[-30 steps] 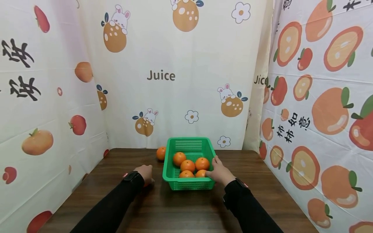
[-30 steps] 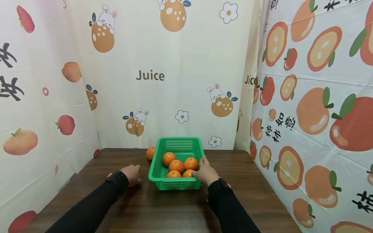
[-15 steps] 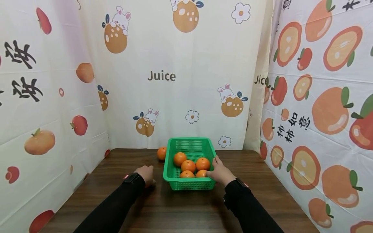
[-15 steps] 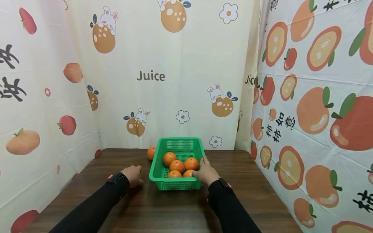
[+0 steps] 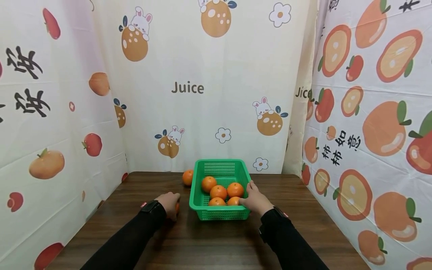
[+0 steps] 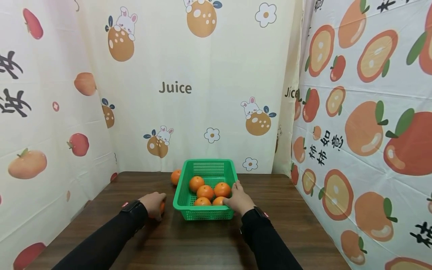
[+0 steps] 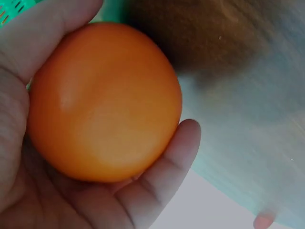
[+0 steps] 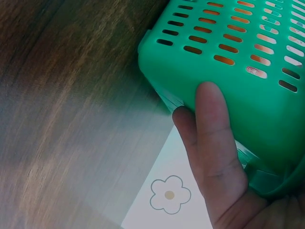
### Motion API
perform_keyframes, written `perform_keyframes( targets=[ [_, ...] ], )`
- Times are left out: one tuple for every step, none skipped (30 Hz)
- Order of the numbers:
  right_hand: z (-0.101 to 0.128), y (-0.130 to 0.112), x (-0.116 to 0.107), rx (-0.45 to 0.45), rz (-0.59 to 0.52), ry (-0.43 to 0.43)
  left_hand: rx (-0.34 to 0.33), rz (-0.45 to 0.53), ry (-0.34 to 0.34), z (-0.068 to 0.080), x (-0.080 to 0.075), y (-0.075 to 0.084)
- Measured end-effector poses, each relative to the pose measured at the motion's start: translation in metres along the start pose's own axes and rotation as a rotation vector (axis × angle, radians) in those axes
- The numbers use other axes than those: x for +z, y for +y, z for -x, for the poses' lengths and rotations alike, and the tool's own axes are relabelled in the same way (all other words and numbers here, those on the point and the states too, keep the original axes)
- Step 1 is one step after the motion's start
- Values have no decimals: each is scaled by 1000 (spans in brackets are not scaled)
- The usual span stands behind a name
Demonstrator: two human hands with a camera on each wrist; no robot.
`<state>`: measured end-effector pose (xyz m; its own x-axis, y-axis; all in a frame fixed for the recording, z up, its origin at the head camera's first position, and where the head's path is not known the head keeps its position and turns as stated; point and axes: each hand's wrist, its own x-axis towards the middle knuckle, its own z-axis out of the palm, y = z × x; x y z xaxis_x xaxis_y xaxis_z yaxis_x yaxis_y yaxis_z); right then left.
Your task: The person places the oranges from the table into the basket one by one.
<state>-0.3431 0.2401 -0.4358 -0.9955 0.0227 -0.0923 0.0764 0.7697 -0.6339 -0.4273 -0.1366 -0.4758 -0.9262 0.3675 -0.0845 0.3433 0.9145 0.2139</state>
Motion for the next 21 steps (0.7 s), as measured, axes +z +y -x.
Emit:
perform_keyframes(
  targets=[
    [1,0,0,0,1,1,0,9,-12,0,-3,0],
    [1,-1,-1,1,1,2,2,19,-22,1,-6,0],
    [2,-1,-1,2,1,2,2,26,-25,2,-9,1],
    [2,-1,-2,1,-2,2,2,31,-25,2,-13,2],
    [3,-2,-2,1,-7,2,3,27,-19,3,-16,3],
    [4,-3,-3,-2,-10,3,4,27,-9,3,-19,4],
    [4,-3,-3,2,-15,3,2,27,4,4,-23,5],
    [4,-4,-3,3,-17,2,6,28,21,5,-27,6],
    [4,-4,-4,0,-17,2,-2,25,38,5,-30,7],
    [4,-4,-4,0,-20,2,-4,29,61,5,-32,8],
    [4,-3,-3,-1,-18,3,-9,41,87,5,-34,9],
    [3,-3,-3,2,-18,5,-8,53,115,3,-36,9],
    [3,-2,-2,4,-21,5,-9,65,144,2,-37,8],
    [2,-1,-1,5,-24,5,-7,77,172,0,-38,8],
    [3,-1,-1,1,-28,5,-7,88,201,-3,-38,7],
    [4,-1,0,0,-32,6,0,104,224,-5,-39,7],
    [4,-1,0,-4,-32,6,4,117,245,-7,-41,7],
    [5,-1,0,-2,-37,6,10,121,265,-9,-42,8],
    [5,-1,0,-3,-38,5,12,129,279,-10,-45,9],
    [6,-2,0,-4,-36,5,17,139,292,-10,-48,10],
    [6,-2,0,-6,-31,6,18,146,304,-11,-50,12]
  ],
)
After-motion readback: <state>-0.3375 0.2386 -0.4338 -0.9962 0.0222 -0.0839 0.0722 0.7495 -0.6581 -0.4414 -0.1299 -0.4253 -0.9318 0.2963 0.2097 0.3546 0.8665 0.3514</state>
